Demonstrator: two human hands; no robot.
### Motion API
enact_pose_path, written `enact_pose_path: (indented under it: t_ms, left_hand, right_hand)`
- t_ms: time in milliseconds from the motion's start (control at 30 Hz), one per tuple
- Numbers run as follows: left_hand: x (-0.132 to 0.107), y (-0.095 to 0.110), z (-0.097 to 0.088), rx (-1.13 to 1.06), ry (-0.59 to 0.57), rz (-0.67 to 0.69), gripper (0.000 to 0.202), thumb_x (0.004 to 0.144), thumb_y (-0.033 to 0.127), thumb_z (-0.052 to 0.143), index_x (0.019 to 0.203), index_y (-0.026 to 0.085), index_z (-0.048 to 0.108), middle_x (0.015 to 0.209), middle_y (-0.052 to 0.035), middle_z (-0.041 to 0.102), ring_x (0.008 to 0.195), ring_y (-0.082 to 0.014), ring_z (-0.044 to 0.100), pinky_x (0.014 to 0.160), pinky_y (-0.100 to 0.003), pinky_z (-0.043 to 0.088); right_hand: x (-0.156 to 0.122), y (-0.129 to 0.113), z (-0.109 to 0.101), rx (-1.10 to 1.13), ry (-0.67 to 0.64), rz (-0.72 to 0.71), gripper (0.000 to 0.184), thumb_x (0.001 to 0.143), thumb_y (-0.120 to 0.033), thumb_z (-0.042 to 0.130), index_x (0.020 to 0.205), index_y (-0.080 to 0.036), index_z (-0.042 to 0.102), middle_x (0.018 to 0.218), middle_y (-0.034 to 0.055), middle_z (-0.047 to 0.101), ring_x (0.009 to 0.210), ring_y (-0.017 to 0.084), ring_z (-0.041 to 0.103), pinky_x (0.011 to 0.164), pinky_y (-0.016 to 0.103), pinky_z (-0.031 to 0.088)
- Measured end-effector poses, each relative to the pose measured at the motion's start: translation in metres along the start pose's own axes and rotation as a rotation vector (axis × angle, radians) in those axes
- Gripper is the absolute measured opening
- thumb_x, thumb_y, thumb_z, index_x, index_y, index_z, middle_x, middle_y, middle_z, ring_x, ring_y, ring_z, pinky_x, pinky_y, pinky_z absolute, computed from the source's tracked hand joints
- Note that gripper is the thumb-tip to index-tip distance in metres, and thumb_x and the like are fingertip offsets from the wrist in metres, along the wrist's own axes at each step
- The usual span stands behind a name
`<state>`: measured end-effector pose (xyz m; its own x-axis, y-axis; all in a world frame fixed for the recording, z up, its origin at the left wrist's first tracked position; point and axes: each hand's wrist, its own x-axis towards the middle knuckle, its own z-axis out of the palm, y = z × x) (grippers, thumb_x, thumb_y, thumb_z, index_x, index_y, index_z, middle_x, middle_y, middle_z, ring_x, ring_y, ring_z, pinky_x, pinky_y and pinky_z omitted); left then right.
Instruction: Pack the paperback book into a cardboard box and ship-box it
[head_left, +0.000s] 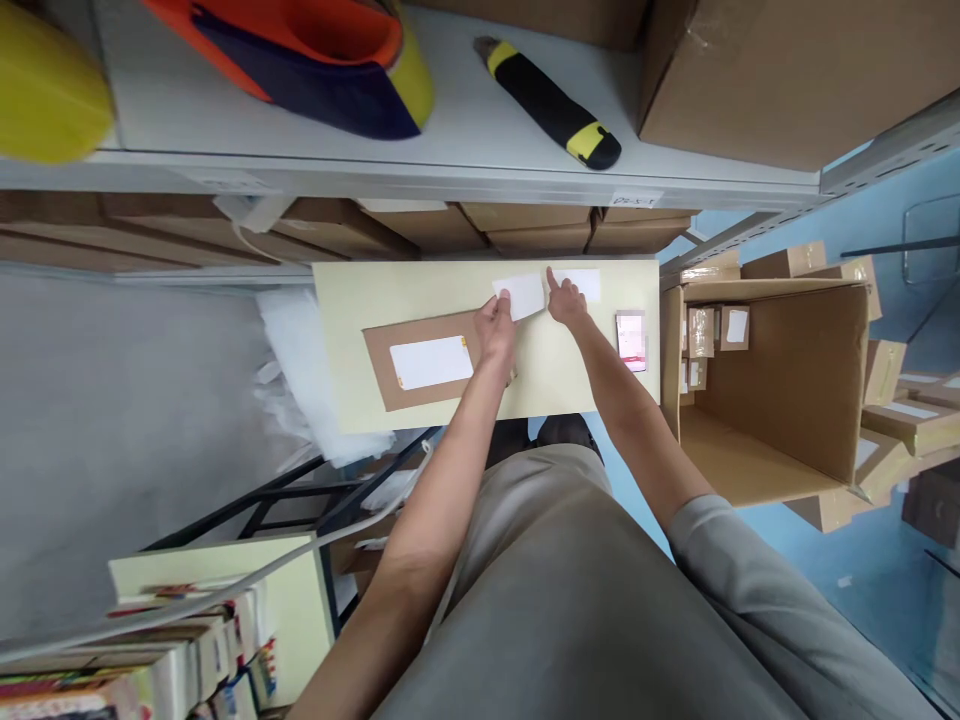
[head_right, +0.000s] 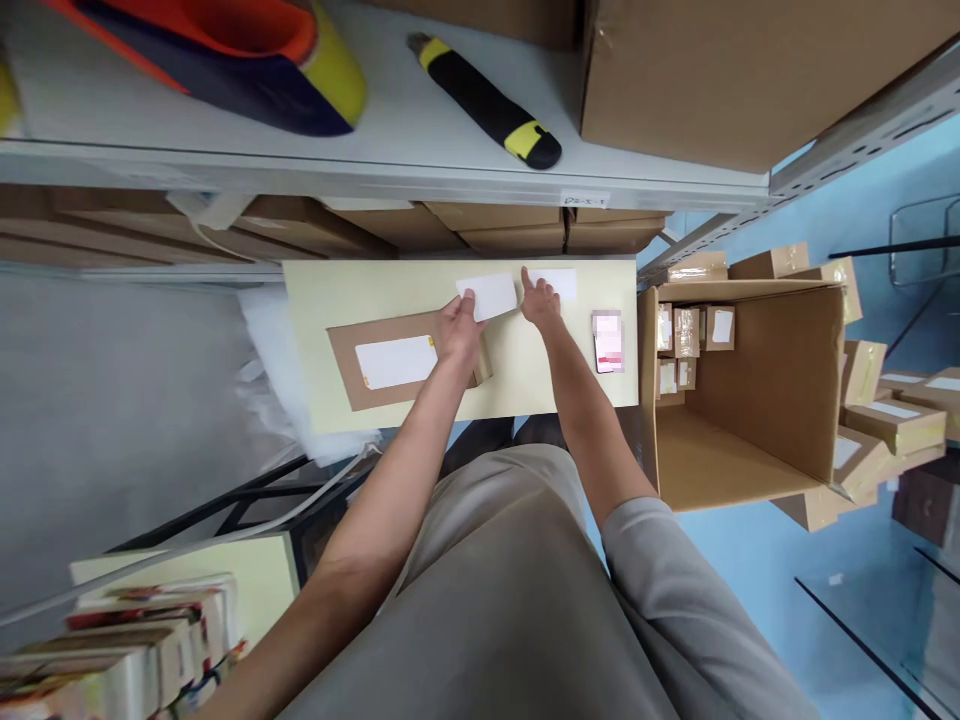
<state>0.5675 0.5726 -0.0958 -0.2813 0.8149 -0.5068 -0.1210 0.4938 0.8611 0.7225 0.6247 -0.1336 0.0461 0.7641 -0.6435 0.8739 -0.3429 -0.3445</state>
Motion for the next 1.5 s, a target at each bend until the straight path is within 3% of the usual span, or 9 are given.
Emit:
enact_pose_path:
  t_ms: [167, 300, 400, 533, 867, 1000, 1167, 1300, 1500]
  left_hand:
    - [-0.056, 0.032, -0.068, -0.208, 0.013, -0.044, 0.061, 0.083, 0.076, 0.093, 0.103, 0.02, 0.08, 0.107, -0.0125, 0.085, 0.112, -0.0277, 0.083, 0.088, -0.036, 0.072]
    - [-0.091, 0.045, -0.114, -0.251, 0.043, -0.054, 0.063, 0.076, 0.077, 0.098, 0.094, 0.019, 0.079, 0.09, -0.0082, 0.082, 0.09, -0.0233, 0.083, 0.073, -0.031, 0.073]
    - [-0.105, 0.044, -0.135, -0.228, 0.1, -0.062, 0.062, 0.073, 0.074, 0.101, 0.082, 0.02, 0.074, 0.079, -0.0041, 0.075, 0.074, -0.0186, 0.077, 0.063, -0.028, 0.07]
    - [-0.11, 0.042, -0.151, -0.2, 0.148, -0.018, 0.06, 0.071, 0.069, 0.104, 0.072, 0.02, 0.069, 0.073, -0.002, 0.07, 0.064, -0.015, 0.07, 0.053, -0.025, 0.064]
    - [-0.123, 0.067, -0.18, -0.377, -0.127, -0.066, 0.055, 0.074, 0.061, 0.107, 0.091, 0.016, 0.081, 0.087, -0.0095, 0.081, 0.076, -0.0217, 0.081, 0.066, -0.032, 0.072]
    - [-0.129, 0.075, -0.186, -0.397, -0.095, 0.009, 0.059, 0.073, 0.065, 0.105, 0.096, 0.015, 0.084, 0.09, -0.0114, 0.083, 0.084, -0.0256, 0.083, 0.073, -0.036, 0.073]
    - [-0.117, 0.081, -0.199, -0.332, -0.063, 0.088, 0.065, 0.076, 0.069, 0.101, 0.109, 0.015, 0.084, 0.112, -0.0159, 0.084, 0.112, -0.0369, 0.084, 0.092, -0.049, 0.074]
    - [-0.123, 0.092, -0.212, -0.063, 0.039, 0.359, 0.068, 0.079, 0.054, 0.104, 0.136, 0.025, 0.081, 0.152, -0.0161, 0.074, 0.157, -0.0429, 0.062, 0.126, -0.057, 0.058]
    - [-0.158, 0.118, -0.225, 0.004, -0.294, 0.46, 0.027, 0.1, 0.052, 0.084, 0.117, 0.033, 0.091, 0.132, -0.0074, 0.086, 0.14, -0.0362, 0.075, 0.135, -0.057, 0.052]
  right_hand:
    - [-0.031, -0.005, -0.016, 0.103, 0.034, -0.019, 0.066, 0.12, -0.033, 0.049, 0.181, -0.009, 0.041, 0.153, 0.0293, 0.07, 0.143, 0.038, 0.066, 0.123, 0.052, 0.05]
    - [-0.104, -0.011, -0.011, 0.708, 0.01, -0.155, 0.086, 0.115, -0.084, 0.038, 0.126, -0.01, 0.081, 0.108, 0.0168, 0.084, 0.102, 0.027, 0.079, 0.101, 0.039, 0.062]
    - [-0.172, -0.021, 0.001, 0.998, -0.119, -0.316, 0.086, 0.096, -0.102, 0.052, 0.096, -0.02, 0.08, 0.091, 0.0088, 0.081, 0.091, 0.024, 0.077, 0.09, 0.038, 0.064]
    - [-0.231, -0.042, 0.021, 1.024, -0.041, -0.341, 0.07, 0.076, -0.094, 0.084, 0.084, -0.025, 0.072, 0.088, 0.0025, 0.076, 0.087, 0.021, 0.072, 0.085, 0.036, 0.061]
    - [-0.26, -0.098, 0.018, 0.92, 0.19, -0.349, 0.061, 0.088, -0.087, 0.078, 0.082, -0.027, 0.067, 0.083, 0.0003, 0.069, 0.082, 0.02, 0.066, 0.083, 0.035, 0.058]
    - [-0.274, -0.123, 0.016, 0.891, 0.19, -0.369, 0.059, 0.089, -0.086, 0.079, 0.086, -0.027, 0.073, 0.088, 0.0021, 0.076, 0.085, 0.022, 0.071, 0.085, 0.037, 0.061]
    - [-0.29, -0.144, 0.025, 0.872, 0.189, -0.348, 0.059, 0.089, -0.086, 0.08, 0.086, -0.027, 0.074, 0.084, 0.0031, 0.079, 0.087, 0.026, 0.079, 0.091, 0.042, 0.064]
    - [-0.296, -0.156, 0.029, 0.834, 0.261, -0.329, 0.056, 0.092, -0.084, 0.079, 0.087, -0.028, 0.073, 0.083, 0.0026, 0.077, 0.088, 0.026, 0.079, 0.093, 0.043, 0.065]
    - [-0.306, -0.178, 0.029, 0.866, 0.29, -0.429, 0.048, 0.099, -0.076, 0.076, 0.096, -0.029, 0.079, 0.1, 0.0046, 0.082, 0.103, 0.026, 0.079, 0.102, 0.042, 0.065]
